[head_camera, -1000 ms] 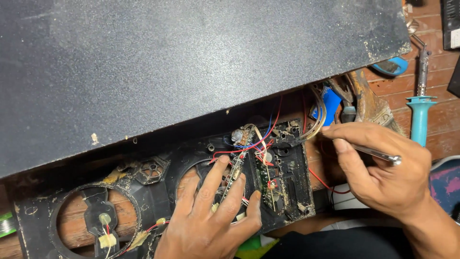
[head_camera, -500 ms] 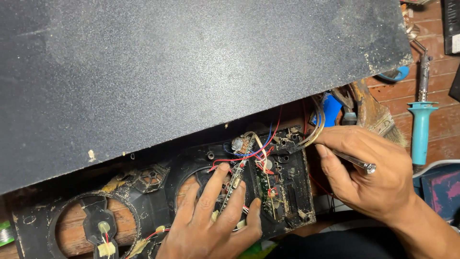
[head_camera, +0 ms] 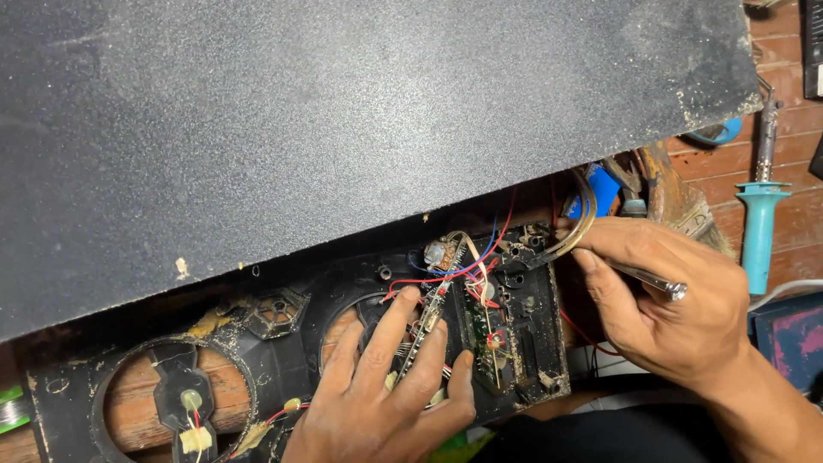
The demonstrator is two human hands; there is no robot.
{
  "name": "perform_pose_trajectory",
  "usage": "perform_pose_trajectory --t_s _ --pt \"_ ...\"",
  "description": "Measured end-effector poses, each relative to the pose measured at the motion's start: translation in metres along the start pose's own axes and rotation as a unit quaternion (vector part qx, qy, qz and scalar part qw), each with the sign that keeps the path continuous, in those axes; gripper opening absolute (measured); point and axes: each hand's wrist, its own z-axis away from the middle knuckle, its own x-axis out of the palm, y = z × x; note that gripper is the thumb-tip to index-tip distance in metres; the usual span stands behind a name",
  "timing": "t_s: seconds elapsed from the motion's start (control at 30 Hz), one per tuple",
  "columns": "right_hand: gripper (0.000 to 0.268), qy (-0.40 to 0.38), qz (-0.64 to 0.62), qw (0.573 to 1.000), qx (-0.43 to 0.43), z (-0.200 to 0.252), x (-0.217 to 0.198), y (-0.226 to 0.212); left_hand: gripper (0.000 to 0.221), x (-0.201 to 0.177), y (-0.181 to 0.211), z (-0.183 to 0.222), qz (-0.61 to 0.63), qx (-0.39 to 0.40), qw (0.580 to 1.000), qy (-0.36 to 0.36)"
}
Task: Cleaning the internal circuit board and chassis of a speaker using a brush and a small probe tool
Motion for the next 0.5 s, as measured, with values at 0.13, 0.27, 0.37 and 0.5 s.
perform_pose_trajectory --t_s 0.13,0.27,0.37,0.5 --pt "0.011 -0.011 -0.011 1.0 0.017 -0.0003 -0.0019 0.0003 0.011 0.0003 0.0004 -0.0014 0.001 -0.004 1.0 0.009" --pt "0.012 -0.007 -0.011 0.999 0.035 0.0018 -0.0024 0.0015 0.011 0.0013 0.0011 -0.0019 0.0 0.001 1.0 0.006" --pt "0.011 0.013 -0.008 1.0 0.027 0.0021 -0.0021 0.0021 0.012 0.0008 0.0014 -0.0017 -0.005 0.0 1.0 0.006" --pt "0.011 -0.003 -0.016 0.999 0.041 0.0055 -0.0041 0.0077 0.011 0.0005 0.0027 -0.0034 0.005 -0.004 1.0 0.01"
